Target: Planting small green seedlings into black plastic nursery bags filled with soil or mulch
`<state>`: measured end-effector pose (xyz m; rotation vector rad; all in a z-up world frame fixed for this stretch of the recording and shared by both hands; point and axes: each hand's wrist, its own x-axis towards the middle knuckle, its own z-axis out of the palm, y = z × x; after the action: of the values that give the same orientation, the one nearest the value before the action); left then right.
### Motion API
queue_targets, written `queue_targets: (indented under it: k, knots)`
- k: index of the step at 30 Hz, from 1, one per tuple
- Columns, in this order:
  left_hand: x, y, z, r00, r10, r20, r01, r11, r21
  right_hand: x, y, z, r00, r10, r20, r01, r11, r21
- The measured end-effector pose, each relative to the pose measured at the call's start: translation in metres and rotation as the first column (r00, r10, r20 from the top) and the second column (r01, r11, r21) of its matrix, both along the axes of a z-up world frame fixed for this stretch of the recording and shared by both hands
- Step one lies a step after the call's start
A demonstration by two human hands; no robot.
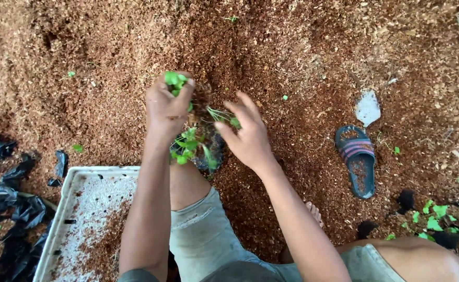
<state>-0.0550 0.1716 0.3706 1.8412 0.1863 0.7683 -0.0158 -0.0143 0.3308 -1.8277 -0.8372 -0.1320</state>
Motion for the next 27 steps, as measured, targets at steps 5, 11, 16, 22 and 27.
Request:
queue_targets:
  k: [5,11,16,22,27]
  knots:
    - [-0.001,0.001,0.0,0.995,0.015,-0.095,-0.016,1.0,-0.016,0.026,0.023,-0.01,0.996,0.021,0.081,-0.014,0.996,-0.089]
    - [-0.024,0.01,0.02,0.988,0.105,-0.115,-0.101,0.994,0.042,0.055,0.001,-0.007,0.973,-0.038,0.226,0.064,0.992,-0.107]
    - [-0.062,0.042,0.014,0.973,0.226,0.036,-0.229,0.956,0.182,0.067,-0.044,0.007,0.986,-0.106,0.126,0.115,0.992,-0.06]
    - [-0.153,0.074,0.013,0.917,0.345,0.2,-0.398,0.755,0.522,0.083,-0.097,-0.016,0.959,-0.267,-0.098,0.241,0.946,-0.215]
    - [-0.197,0.069,0.005,0.814,0.562,0.147,-0.462,0.472,0.751,0.081,-0.118,-0.043,0.865,-0.415,-0.283,0.344,0.9,-0.269]
